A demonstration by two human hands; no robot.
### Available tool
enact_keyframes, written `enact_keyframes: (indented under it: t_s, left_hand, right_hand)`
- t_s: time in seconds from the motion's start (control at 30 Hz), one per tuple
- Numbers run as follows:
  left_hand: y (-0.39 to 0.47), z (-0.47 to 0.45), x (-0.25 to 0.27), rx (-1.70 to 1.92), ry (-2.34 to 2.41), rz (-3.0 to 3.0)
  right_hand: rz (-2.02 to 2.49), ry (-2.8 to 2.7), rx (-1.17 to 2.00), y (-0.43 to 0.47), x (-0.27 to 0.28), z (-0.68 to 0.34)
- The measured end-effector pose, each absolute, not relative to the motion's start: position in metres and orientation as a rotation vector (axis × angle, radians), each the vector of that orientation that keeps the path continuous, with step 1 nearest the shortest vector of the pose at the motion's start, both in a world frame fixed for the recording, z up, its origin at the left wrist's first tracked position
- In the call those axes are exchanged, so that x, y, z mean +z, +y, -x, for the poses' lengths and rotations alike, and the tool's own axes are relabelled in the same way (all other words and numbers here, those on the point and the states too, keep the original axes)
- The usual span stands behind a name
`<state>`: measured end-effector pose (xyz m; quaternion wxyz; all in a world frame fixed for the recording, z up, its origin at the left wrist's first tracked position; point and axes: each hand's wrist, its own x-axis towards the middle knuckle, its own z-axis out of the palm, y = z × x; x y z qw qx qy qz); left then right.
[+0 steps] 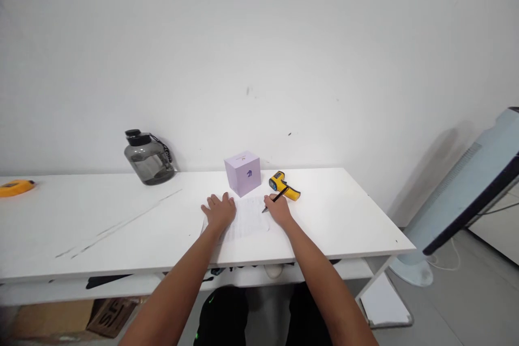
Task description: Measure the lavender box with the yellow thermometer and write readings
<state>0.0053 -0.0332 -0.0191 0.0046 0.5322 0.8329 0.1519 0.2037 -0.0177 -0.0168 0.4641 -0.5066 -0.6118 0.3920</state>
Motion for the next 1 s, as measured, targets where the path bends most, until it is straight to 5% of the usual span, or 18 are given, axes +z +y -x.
enact_keyframes:
  t_s: [1.0]
  left_hand:
    - [-0.0347,-0.0050,-0.0164,0.476,2.636,-1.658]
  right_hand:
    - [1.234,-1.492,0.997,-0.0192,-0.0214,-0.2023]
